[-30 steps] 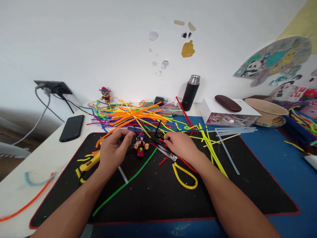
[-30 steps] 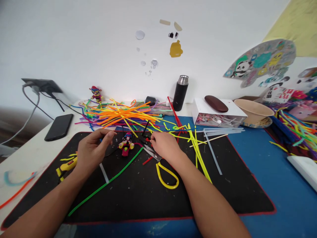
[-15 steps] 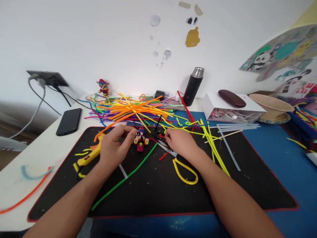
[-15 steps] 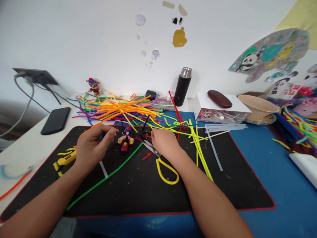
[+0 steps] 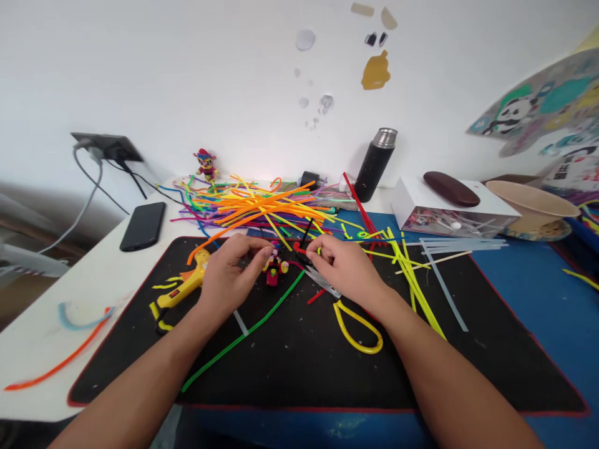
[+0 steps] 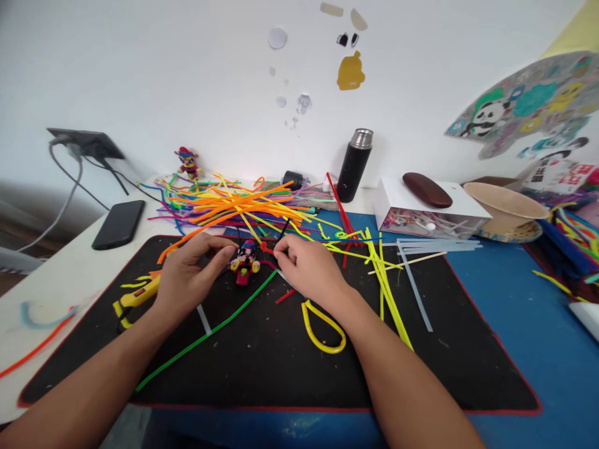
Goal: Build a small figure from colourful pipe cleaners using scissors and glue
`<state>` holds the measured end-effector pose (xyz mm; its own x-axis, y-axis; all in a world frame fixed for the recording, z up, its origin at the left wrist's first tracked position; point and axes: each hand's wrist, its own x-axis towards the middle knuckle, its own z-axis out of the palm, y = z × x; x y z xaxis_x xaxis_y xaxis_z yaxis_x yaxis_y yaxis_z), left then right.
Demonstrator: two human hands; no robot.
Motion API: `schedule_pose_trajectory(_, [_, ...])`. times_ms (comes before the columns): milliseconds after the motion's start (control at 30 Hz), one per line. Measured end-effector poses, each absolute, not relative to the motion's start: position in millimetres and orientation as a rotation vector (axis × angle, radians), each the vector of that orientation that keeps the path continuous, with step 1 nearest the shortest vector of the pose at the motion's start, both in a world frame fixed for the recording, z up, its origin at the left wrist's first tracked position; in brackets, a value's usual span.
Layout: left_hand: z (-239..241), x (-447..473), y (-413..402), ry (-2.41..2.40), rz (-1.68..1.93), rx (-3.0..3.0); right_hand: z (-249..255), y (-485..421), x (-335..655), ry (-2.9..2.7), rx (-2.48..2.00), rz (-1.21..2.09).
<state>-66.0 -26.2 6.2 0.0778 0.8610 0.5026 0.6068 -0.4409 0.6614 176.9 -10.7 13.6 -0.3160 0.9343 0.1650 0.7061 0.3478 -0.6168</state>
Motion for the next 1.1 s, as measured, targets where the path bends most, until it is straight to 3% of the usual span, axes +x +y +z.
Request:
schedule_pose_trajectory(600, [0.5,-63.4,-22.5,1.275,1.076,2.275,7.0,-25.1,162.4,-2.36,-1.289,0.435])
schedule_pose_trajectory(833, [7.0,-62.7,-27.3,1.284,1.227,2.239,7.8,-24.4,161.6,-2.061,-1.21,0.758])
schedule_pose_trajectory(1100, [9.1,-66.5,-27.3,1.248,1.409,2.385,11.6,-19.6,160.8,-1.717,-1.161,1.381])
